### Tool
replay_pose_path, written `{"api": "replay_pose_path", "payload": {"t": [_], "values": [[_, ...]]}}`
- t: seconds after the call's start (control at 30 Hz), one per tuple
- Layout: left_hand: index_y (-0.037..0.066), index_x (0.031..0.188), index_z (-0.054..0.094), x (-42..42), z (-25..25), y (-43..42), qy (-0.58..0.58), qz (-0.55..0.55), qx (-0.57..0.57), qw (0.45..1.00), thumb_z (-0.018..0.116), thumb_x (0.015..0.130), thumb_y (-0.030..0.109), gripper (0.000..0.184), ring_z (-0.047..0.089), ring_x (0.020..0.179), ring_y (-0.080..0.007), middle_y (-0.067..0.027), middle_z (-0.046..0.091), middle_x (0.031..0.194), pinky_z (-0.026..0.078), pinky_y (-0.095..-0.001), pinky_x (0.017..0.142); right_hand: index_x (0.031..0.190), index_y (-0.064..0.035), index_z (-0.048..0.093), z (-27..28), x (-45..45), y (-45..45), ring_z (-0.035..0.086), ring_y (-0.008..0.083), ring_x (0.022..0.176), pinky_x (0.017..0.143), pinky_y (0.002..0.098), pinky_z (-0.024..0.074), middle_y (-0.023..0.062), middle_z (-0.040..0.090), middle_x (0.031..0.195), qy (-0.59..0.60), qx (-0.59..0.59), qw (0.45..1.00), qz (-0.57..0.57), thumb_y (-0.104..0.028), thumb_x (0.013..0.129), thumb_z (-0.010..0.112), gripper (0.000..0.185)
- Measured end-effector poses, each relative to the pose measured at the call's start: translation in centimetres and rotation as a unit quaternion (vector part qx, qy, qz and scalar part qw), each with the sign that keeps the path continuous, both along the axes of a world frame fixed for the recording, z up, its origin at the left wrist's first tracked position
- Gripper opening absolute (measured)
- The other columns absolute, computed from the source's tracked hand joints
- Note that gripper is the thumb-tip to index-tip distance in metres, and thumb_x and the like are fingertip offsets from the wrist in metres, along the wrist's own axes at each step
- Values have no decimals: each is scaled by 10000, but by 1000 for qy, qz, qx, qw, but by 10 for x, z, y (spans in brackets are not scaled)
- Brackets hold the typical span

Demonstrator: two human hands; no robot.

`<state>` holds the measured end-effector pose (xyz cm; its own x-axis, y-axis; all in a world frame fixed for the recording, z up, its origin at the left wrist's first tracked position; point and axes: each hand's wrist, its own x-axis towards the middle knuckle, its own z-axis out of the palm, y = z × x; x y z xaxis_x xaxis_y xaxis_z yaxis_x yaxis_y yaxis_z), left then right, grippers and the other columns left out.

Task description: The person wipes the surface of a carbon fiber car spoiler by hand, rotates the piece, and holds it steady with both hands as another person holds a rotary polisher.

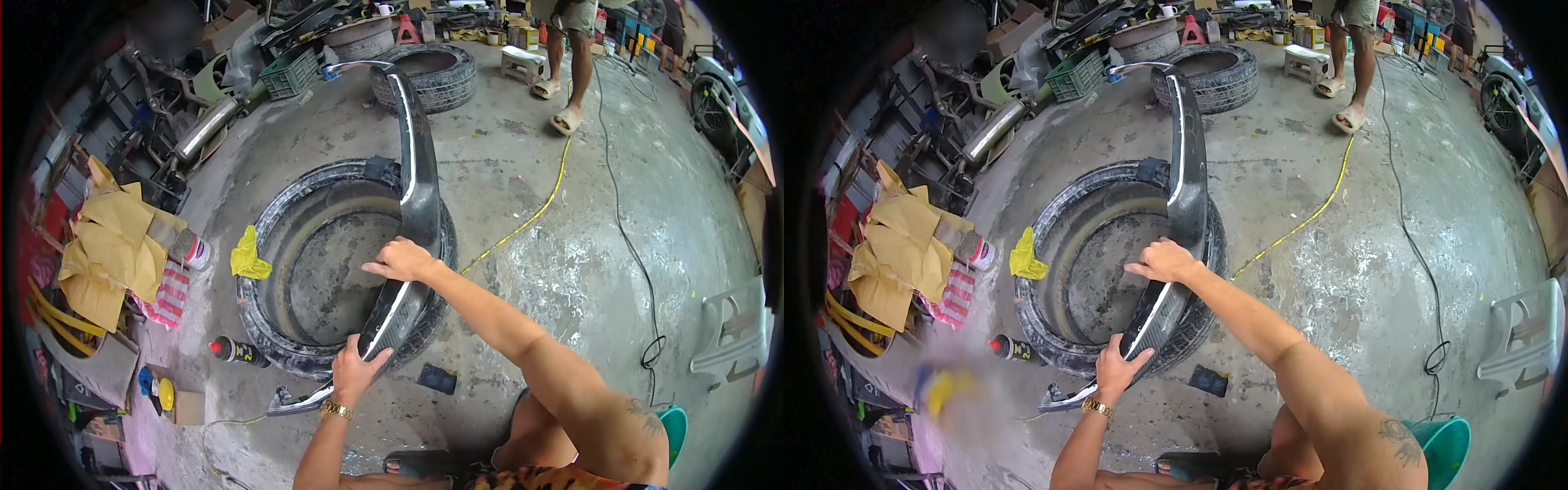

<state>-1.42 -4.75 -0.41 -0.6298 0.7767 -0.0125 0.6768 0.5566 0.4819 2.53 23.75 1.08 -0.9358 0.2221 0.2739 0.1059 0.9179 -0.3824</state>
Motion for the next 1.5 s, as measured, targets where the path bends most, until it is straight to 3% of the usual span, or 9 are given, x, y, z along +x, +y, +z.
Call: {"api": "replay_pose_path", "payload": {"t": [0.1,0.17,0.47,0.8,0.9,1.13,1.5], "values": [[-15,1221,578,1,-5,-1,23,-8,-9,1000,794,736,624,831,675,917,-460,-286,698,968,535,-516,818,814,-67,748,2,9,-7,685,356,874,926,429,490,175,708,787,-41,-72,997,-5,-443,974,549,455],[-12,1215,574,4,-2,-4,46,-11,1,999,784,732,645,842,674,917,-462,-294,693,968,532,-524,815,792,-58,735,-9,5,-10,695,345,817,900,424,502,174,707,767,0,-9,1000,6,-396,968,556,421],[13,1231,549,5,-1,-31,31,-25,-38,998,787,726,646,844,672,937,-467,-290,694,987,531,-528,831,748,-74,717,-22,20,-41,701,320,792,895,420,501,151,707,744,25,27,999,-23,-320,931,594,331],[1,1215,564,-6,0,-51,26,-70,-31,997,805,699,649,862,680,949,-452,-285,700,1022,537,-515,828,764,-74,720,-24,38,-66,705,324,811,953,464,490,153,710,748,-12,18,999,-50,-300,933,594,309],[-13,1201,607,-7,6,-55,8,-57,-53,997,872,663,571,838,676,980,-442,-272,704,1027,538,-489,863,760,-72,717,-24,41,-72,705,325,806,951,469,489,153,711,749,-10,13,998,-53,-300,930,598,309],[5,1216,603,-10,13,-59,6,-65,-59,996,858,677,574,825,661,1017,-452,-278,694,1074,531,-489,885,734,-64,716,-22,37,-75,697,336,737,873,455,501,153,700,702,-9,18,999,-45,-287,909,619,299],[31,1182,592,-24,-3,-70,56,-73,-45,995,838,691,590,784,683,924,-433,-239,712,985,541,-494,808,735,-58,714,-32,23,-81,703,335,709,839,451,516,166,701,703,13,17,999,-28,-295,896,631,298]]}}
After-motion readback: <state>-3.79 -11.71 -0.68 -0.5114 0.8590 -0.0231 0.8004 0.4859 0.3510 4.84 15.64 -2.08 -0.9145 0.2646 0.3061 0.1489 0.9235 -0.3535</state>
